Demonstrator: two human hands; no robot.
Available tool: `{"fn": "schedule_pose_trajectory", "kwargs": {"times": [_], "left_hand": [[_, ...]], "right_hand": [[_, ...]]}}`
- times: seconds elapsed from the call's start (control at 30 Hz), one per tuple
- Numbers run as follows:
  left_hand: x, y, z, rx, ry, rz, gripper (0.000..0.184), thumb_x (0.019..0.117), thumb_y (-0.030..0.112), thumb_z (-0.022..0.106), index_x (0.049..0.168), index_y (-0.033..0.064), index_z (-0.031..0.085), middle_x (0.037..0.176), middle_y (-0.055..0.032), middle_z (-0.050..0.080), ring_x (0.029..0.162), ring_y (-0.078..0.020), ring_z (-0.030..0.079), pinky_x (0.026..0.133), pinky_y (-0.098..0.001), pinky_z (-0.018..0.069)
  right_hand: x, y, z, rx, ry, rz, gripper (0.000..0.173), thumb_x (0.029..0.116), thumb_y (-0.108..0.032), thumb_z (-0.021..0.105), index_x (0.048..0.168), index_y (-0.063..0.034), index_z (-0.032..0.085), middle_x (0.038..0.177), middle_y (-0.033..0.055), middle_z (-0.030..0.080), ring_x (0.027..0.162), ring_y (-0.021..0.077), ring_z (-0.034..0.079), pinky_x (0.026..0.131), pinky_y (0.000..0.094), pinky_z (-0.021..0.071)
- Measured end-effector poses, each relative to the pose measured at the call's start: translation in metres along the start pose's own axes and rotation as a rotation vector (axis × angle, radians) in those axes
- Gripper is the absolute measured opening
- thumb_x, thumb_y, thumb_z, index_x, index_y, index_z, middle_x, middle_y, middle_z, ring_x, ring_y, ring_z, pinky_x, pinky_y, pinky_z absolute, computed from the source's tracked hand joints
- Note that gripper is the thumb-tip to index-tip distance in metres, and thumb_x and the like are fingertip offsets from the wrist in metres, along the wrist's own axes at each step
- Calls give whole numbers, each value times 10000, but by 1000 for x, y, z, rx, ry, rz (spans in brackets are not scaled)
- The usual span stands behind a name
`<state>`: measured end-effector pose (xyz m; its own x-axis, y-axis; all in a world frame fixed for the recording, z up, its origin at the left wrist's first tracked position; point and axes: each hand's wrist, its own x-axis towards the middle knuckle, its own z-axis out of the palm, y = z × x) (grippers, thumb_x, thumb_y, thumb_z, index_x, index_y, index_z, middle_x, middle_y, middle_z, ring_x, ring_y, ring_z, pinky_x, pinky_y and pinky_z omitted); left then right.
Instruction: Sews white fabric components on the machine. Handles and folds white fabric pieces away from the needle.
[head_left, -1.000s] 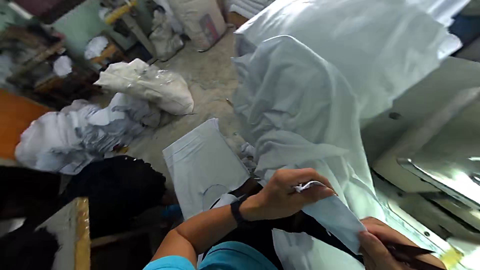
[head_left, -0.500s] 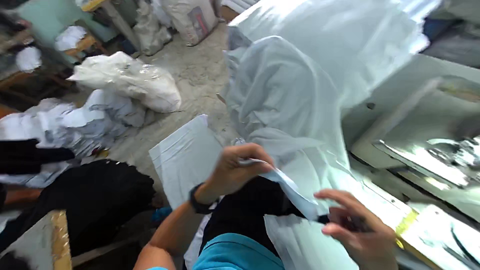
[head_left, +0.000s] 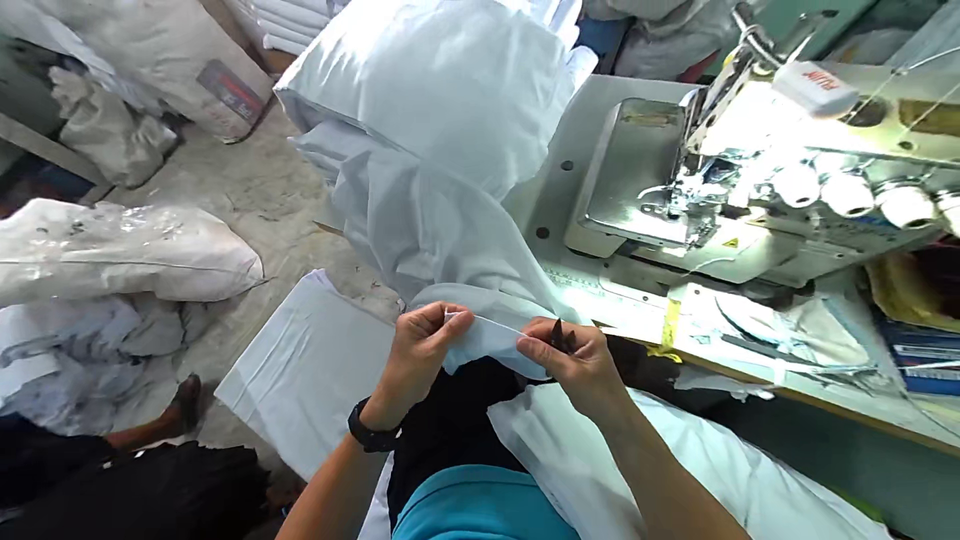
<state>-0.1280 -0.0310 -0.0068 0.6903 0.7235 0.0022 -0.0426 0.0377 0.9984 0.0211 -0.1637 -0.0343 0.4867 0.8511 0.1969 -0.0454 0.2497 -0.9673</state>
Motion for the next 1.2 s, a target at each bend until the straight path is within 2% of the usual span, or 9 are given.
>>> {"fn": "schedule_pose_trajectory", "kwargs": {"times": [0.33, 0.43, 0.53, 0.7, 0.77, 0.83, 0.93, 1.1, 1.2], "left_hand": [[-4, -22, 7, -114, 155, -106, 250, 977, -38, 534, 852, 100, 702, 722, 70, 701, 675, -9, 664, 678, -213, 578], [-4, -35, -11, 176, -139, -35, 65, 951, 44, 614, 973, 29, 674, 810, 92, 684, 757, 50, 642, 741, -171, 553], [-10, -34, -29, 344, -357, 55, 130, 954, 91, 638, 912, -12, 705, 797, 96, 677, 749, 105, 599, 721, -122, 517], [-8, 3, -66, 246, -190, 230, 121, 1003, 354, 627, 1055, 342, 735, 975, 219, 720, 877, 83, 663, 778, -149, 566], [-5, 22, -69, 203, -174, 280, 136, 1006, 375, 621, 1089, 367, 728, 1004, 234, 716, 896, 90, 660, 792, -137, 562], [-2, 37, -66, 162, -166, 317, 152, 1008, 346, 623, 1113, 352, 732, 1020, 222, 721, 900, 83, 666, 797, -137, 566], [-3, 54, -56, 173, -110, 398, 132, 1019, 319, 602, 1075, 336, 720, 958, 224, 711, 832, 94, 657, 724, -122, 561], [-8, 84, -57, 69, -49, 485, 126, 1017, 107, 560, 922, 155, 627, 779, 118, 647, 708, 51, 615, 648, -155, 538], [-24, 102, -73, 76, 3, 534, 132, 1031, 120, 546, 935, 146, 633, 790, 112, 640, 715, 50, 611, 650, -149, 534]], "right_hand": [[-4, 11, 1, 73, 69, 165, 169, 880, -12, 648, 791, -138, 717, 734, -141, 655, 589, -95, 526, 519, 95, 419], [-2, 10, -7, 52, -24, 185, 141, 912, -39, 645, 829, -130, 714, 746, -152, 645, 595, -101, 516, 540, 92, 425], [-1, 5, -28, -19, -59, 251, 125, 957, -89, 616, 1007, -79, 731, 845, -129, 694, 594, -99, 500, 561, 103, 437], [-4, 16, -63, -130, 143, 278, 175, 942, -36, 650, 1110, -45, 698, 910, -76, 703, 566, -78, 478, 522, 101, 418], [-10, 30, -65, -216, 99, 304, 204, 900, -56, 707, 1098, -15, 682, 959, -29, 689, 636, -47, 523, 581, 137, 458], [-19, 50, -63, -357, -10, 296, 463, 810, -189, 826, 1184, 31, 665, 1110, 76, 671, 777, 33, 577, 673, 219, 496], [-27, 80, -51, -477, -224, 343, 901, 683, -318, 916, 1389, 105, 549, 1383, 295, 570, 1238, 384, 586, 1017, 553, 489], [-36, 80, 12, -402, -499, 591, 287, 803, -76, 828, 1027, 67, 722, 892, 163, 731, 825, 227, 709, 809, 446, 594], [-41, 82, 20, -372, -543, 604, 166, 874, -45, 736, 998, 64, 722, 849, 103, 721, 771, 109, 675, 776, 334, 574]]}}
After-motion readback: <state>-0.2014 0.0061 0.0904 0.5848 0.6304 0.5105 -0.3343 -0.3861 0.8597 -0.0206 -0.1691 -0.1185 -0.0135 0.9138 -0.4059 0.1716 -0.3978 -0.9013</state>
